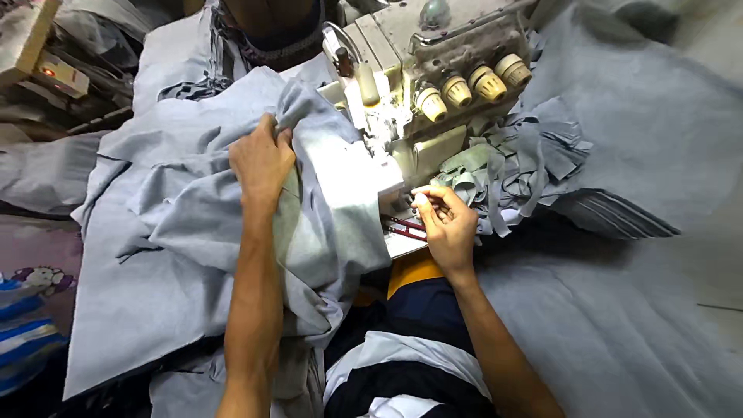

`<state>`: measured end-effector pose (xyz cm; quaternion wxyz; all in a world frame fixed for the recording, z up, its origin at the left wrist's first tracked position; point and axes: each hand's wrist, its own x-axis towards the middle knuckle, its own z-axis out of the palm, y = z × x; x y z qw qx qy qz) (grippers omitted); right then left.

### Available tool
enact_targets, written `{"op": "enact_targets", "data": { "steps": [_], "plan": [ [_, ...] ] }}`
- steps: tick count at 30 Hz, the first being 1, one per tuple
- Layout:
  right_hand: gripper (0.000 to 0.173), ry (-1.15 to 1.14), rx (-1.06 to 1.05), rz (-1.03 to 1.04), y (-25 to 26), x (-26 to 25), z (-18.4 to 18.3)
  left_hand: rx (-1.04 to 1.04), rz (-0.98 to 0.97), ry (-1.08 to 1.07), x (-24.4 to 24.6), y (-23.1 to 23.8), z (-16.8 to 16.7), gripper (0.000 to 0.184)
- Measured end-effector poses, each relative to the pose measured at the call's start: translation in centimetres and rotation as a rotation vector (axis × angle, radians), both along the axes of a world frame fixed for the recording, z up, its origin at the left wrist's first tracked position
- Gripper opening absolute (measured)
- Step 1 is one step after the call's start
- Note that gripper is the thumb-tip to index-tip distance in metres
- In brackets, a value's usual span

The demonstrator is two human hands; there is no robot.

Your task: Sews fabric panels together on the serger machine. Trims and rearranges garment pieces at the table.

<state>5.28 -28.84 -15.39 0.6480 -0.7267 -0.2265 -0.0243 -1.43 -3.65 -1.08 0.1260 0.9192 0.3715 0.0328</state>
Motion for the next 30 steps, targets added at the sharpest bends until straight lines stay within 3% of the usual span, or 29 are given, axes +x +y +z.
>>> {"op": "enact_targets", "data": {
  "steps": [1, 2, 3, 8, 10, 14, 16, 19, 21, 25, 30],
  "plan": [
    [0.014, -0.017, -0.018, 0.013, -0.1, 0.1, -0.1, -0.046, 0.013, 0.06, 0.2, 1.1, 0.8, 0.045],
    [0.014, -0.046, -0.04, 0.03, -0.2, 0.2, 0.0, 0.115, 0.019, -0.223, 0.1, 3.7, -2.5, 0.04],
    [0.014, -0.088, -0.079, 0.05, -0.3, 0.3, 0.0, 0.101, 0.044, -0.318, -0.2, 6.0, -3.5, 0.041],
    [0.024, -0.386, -0.53, 0.203, -2.0, -0.6, 0.9, -0.035, 0.151, -0.521, -7.0, 8.8, -2.8, 0.037],
    [0.032, -0.467, -0.682, 0.255, -2.5, -1.1, 0.8, 0.065, 0.167, -0.503, -10.3, 8.2, -2.9, 0.041],
    [0.032, -0.595, -0.753, 0.223, -2.4, -1.5, 0.1, 0.247, 0.165, -0.28, -15.8, 7.0, -5.5, 0.047],
    [0.032, -0.604, -0.834, 0.204, -2.4, -1.8, 0.5, 0.23, 0.119, -0.335, -16.8, 7.1, -6.8, 0.045],
    [0.026, -0.414, -0.777, 0.326, -3.3, -2.2, 2.6, 0.234, 0.064, -0.548, -17.6, 6.5, -8.1, 0.036],
    [0.033, -0.158, -0.637, 0.549, -4.5, -2.2, 4.8, 0.259, 0.041, -0.691, -17.9, 5.7, -8.6, 0.034],
    [0.042, 0.479, -0.142, 0.99, -2.9, -1.8, 8.5, 0.325, -0.019, -0.87, -18.2, 5.2, -9.8, 0.031],
    [0.048, 0.628, -0.173, 0.85, 3.4, -0.9, 10.9, 0.364, -0.056, -0.947, -18.0, 4.7, -9.3, 0.03]
  ]
}}
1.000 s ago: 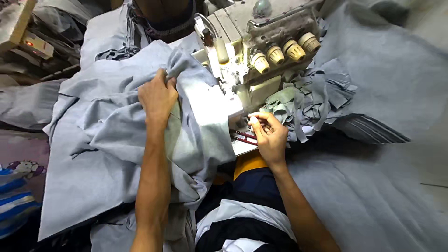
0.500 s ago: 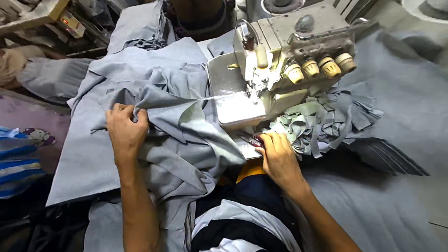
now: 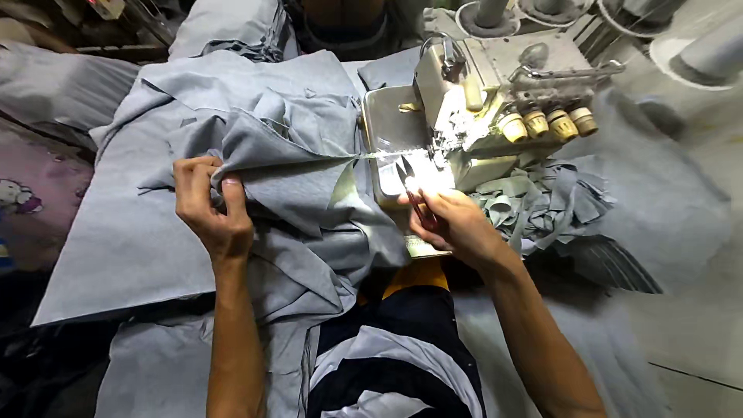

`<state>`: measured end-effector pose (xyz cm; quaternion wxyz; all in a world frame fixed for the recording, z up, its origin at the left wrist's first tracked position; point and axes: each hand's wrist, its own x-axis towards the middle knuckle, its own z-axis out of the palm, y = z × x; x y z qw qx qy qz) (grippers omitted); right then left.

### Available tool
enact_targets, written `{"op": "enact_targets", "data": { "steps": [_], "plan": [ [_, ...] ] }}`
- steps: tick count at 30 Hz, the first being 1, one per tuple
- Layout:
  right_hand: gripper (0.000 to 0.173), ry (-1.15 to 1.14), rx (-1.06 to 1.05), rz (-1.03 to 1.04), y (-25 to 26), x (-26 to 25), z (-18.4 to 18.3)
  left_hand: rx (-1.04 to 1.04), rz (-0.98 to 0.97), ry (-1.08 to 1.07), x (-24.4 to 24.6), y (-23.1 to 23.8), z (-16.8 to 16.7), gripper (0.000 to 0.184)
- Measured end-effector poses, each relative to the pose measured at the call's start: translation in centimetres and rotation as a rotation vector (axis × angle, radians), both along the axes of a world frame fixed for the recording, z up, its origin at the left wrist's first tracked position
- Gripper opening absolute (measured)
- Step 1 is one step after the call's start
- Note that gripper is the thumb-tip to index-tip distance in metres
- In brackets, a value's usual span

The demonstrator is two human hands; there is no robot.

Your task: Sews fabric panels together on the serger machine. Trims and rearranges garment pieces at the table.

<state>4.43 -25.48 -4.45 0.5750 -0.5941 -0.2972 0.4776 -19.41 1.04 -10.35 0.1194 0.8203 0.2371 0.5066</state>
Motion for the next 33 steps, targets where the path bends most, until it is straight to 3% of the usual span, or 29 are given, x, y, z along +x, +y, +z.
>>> {"op": "enact_targets", "data": {
  "steps": [4, 7, 11, 14, 17, 19, 20, 22, 24, 26, 28, 29, 31, 33],
  "plan": [
    [0.043, -0.032, -0.113, -0.037, 2.4, 1.0, 1.1, -0.026, 0.026, -0.013, -0.6, 0.2, -0.3, 0.031],
    [0.044, -0.129, -0.105, 0.037, 1.5, 1.6, 1.2, -0.106, -0.008, -0.04, -1.6, 0.6, -0.9, 0.033],
    [0.041, -0.593, -0.144, 0.386, -3.2, 2.3, -0.2, -0.199, -0.055, 0.002, -1.0, 1.8, 1.6, 0.033],
    [0.045, -0.972, -0.33, 0.314, -6.0, 1.2, -2.5, -0.205, -0.025, 0.036, 1.5, 2.7, 4.9, 0.034],
    [0.038, -1.211, -0.487, 0.105, -6.3, -0.8, -4.7, -0.058, -0.292, 0.046, 5.9, 1.6, 7.0, 0.023],
    [0.042, -1.281, -0.544, 0.022, -5.6, -1.9, -5.7, 0.059, -0.548, 0.248, 8.2, -0.3, 7.8, 0.028],
    [0.046, -1.308, -0.561, 0.001, -5.2, -2.3, -6.0, 0.101, -0.566, 0.353, 8.4, -1.4, 8.0, 0.033],
    [0.053, -1.355, -0.568, -0.027, -4.7, -2.9, -6.4, 0.067, -0.275, 0.435, 5.7, -3.8, 7.3, 0.042],
    [0.054, -1.366, -0.588, -0.025, -4.7, -3.0, -6.5, -0.147, 0.196, 0.485, 0.7, -5.4, 5.3, 0.063],
    [0.058, -1.349, -0.629, -0.002, -4.7, -2.8, -6.2, -0.353, 0.419, 0.499, -3.4, -4.9, 1.6, 0.078],
    [0.06, -1.327, -0.689, 0.035, -4.7, -2.3, -5.1, -0.397, 0.356, 0.33, -6.4, -5.0, -1.5, 0.052],
    [0.057, -1.327, -0.694, 0.058, -4.7, -1.8, -4.0, -0.422, 0.253, 0.147, -7.9, -6.0, -2.3, 0.043],
    [0.05, -1.336, -0.622, 0.111, -4.7, -0.7, -0.4, -0.567, -0.054, -0.295, -11.2, -9.2, -3.4, 0.053],
    [0.048, -1.374, -0.527, 0.168, -4.2, -0.5, 4.6, -0.782, -0.285, -0.625, -14.9, -13.0, -3.8, 0.049]
  ]
}}
